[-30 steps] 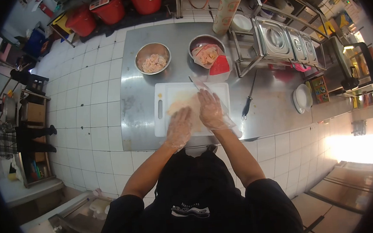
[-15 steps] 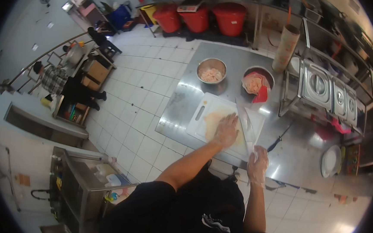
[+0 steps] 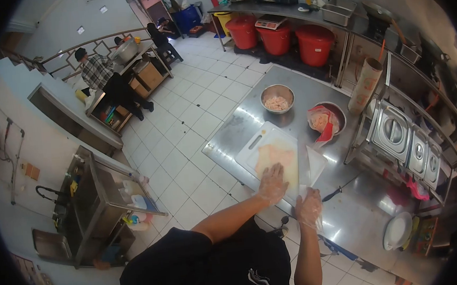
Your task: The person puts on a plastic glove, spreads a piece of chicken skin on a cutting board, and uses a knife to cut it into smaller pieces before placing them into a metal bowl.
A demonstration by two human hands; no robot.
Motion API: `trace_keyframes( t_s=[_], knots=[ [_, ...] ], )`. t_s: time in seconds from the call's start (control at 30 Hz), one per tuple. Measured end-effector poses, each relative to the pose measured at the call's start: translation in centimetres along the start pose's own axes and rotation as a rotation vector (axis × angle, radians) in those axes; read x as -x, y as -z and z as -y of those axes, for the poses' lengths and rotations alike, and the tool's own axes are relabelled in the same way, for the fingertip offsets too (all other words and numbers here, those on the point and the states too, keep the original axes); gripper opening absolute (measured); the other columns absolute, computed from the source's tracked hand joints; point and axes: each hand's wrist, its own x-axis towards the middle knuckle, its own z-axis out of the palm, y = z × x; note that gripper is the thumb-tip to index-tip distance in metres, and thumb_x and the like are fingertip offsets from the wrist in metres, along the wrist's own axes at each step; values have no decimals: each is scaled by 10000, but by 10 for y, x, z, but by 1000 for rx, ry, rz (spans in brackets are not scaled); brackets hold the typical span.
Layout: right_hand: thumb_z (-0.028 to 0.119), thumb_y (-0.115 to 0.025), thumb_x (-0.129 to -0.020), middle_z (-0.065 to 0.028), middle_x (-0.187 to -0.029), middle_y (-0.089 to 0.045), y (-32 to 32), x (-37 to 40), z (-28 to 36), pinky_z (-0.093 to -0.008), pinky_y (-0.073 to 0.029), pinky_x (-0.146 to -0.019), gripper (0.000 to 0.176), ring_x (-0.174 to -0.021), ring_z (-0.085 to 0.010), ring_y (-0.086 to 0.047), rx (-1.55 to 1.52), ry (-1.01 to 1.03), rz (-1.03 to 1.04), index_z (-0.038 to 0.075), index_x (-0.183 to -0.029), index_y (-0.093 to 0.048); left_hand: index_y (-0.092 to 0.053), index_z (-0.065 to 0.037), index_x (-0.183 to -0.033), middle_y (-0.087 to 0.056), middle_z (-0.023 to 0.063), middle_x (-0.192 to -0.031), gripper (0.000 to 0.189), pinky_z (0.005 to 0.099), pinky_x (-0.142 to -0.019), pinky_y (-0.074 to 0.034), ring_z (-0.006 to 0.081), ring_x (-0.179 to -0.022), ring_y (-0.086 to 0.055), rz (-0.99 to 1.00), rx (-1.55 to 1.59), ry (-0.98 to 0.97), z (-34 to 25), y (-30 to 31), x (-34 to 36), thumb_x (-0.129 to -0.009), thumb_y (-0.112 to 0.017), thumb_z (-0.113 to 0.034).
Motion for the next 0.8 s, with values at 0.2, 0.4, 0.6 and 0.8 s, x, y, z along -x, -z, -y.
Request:
trace_keyframes(
  t_s=[0.2, 0.4, 0.6, 0.8],
  knots=[
    [227, -818, -843, -205, -1172, -660, -17, -21, -2, -464, -563, -962, 569, -1109, -385, -694, 153, -48, 104, 20, -1326, -597, -265, 25, -1648, -275, 158, -1732, 782, 512, -1289, -197, 294, -1597, -260, 2, 2, 97, 21, -3, 14, -1070, -456, -466],
    [258, -822, -804, -214, -1166, -682, -29, -34, -4, -480, -570, -930, 632, -1051, -400, -710, 167, -68, 95, 2, -1311, -546, -221, 11, -1666, -228, 143, -1754, 805, 518, -1309, -145, 273, -1619, -213, 64, 20, -4, 20, 5, -13, -1073, -444, -487],
    [222, -794, -776, -245, -1058, -714, -40, -47, -8, -483, -579, -892, 661, -1010, -405, -722, 162, -73, 169, -7, -1322, -499, -237, 21, -1658, -247, 148, -1745, 797, 526, -1311, -155, 267, -1619, -212, 66, 58, -167, 26, -5, -15, -1072, -445, -478],
    [274, -703, -854, -228, -919, -743, -36, -47, 3, -516, -598, -776, 491, -841, -401, -749, 319, -120, 175, 12, -1229, -524, -335, 28, -1619, -316, 173, -1710, 785, 550, -1296, -183, 284, -1597, -260, 86, 82, -179, 60, 16, -37, -1034, -517, -462]
  ],
)
